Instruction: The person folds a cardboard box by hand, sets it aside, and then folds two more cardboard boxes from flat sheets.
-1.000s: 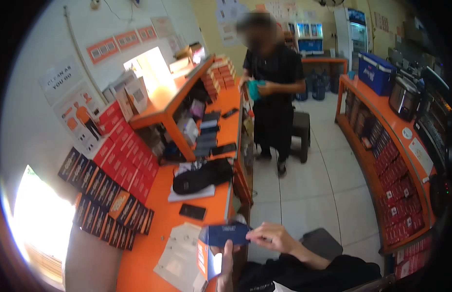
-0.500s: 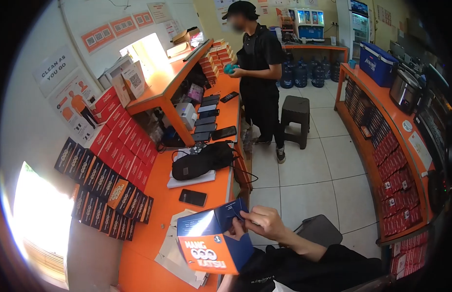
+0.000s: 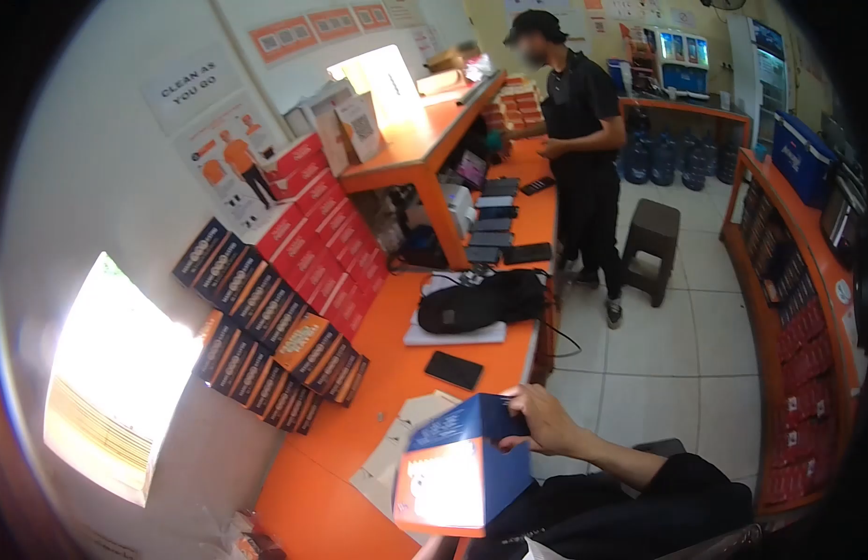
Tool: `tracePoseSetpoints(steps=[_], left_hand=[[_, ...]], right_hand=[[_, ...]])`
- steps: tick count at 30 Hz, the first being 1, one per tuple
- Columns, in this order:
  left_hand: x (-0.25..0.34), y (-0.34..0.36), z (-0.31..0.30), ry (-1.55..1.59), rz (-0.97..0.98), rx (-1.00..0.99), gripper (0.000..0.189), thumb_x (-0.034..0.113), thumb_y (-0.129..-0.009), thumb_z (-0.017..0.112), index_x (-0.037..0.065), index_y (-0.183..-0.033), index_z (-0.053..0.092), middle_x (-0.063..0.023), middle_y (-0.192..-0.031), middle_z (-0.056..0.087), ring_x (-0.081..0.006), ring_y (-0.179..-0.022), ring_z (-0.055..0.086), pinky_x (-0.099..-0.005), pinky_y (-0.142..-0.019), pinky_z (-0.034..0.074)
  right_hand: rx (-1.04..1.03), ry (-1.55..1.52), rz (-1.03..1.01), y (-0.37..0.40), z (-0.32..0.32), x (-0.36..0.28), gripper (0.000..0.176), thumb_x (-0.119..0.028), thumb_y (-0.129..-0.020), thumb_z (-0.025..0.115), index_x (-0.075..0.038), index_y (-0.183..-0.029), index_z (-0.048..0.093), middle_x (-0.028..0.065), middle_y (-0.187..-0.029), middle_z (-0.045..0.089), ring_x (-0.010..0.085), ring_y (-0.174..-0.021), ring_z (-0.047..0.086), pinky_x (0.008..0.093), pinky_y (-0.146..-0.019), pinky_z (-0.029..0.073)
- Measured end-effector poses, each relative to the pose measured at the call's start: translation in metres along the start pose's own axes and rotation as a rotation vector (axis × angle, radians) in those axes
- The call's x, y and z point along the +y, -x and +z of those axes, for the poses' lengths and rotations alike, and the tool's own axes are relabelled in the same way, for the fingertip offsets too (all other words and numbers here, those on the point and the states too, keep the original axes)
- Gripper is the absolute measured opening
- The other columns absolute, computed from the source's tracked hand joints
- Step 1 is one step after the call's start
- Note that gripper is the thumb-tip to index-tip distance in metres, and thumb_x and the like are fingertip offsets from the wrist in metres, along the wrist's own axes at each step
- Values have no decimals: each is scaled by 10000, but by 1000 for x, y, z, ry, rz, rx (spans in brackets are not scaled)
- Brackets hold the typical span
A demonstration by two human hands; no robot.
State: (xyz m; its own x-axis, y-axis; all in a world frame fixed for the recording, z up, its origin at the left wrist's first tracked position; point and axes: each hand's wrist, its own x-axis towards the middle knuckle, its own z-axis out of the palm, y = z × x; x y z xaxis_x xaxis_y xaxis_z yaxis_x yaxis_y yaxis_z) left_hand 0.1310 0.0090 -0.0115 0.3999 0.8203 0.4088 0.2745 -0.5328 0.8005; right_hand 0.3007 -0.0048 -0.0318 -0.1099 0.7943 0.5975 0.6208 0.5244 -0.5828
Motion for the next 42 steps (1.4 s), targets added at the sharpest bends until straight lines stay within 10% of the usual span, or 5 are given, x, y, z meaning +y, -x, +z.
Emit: tracePoseSetpoints(steps=[11,14,20,28,42], left_hand=[[-76,42,-111,-552,380,-373,439,147,-793,611,185,-1222,526,-19,-940,678,-141,-809,640,-238,-644,484],[-78,24,-95,-598,258,-326,358,97,-830,599,138,-1181,546,-44,-887,646,-122,-733,605,-264,-613,474],[-44,17,-99,-27,-623,-647,311,132,-871,596,52,-1163,522,-99,-929,609,-141,-742,579,-317,-620,468],[-92,6,-89,332,-633,-680,497,290,-872,595,-15,-1241,463,-246,-1107,578,-261,-988,589,-361,-795,482],[-56,-38,-72,687,-424,-126,369,-32,-847,588,10,-1192,466,-72,-1050,578,-135,-950,564,-253,-810,465]], right_hand=[[-382,-283,1260,-12,29,82,396,-374,-960,433,-14,-1083,546,136,-1061,611,184,-969,612,353,-810,511],[-311,-618,419,-12,69,84,518,-432,-899,564,-22,-1212,512,91,-1091,585,205,-1063,551,347,-909,459],[-537,-1348,411,-65,47,13,211,-132,-849,669,-20,-1016,605,8,-868,592,78,-756,542,230,-591,413],[-735,-425,-472,-116,43,8,135,-230,-786,699,-101,-791,661,60,-924,458,228,-915,498,338,-718,417],[73,-500,30,-110,10,12,190,-164,-773,736,-91,-934,668,9,-731,546,105,-616,493,241,-536,389]])
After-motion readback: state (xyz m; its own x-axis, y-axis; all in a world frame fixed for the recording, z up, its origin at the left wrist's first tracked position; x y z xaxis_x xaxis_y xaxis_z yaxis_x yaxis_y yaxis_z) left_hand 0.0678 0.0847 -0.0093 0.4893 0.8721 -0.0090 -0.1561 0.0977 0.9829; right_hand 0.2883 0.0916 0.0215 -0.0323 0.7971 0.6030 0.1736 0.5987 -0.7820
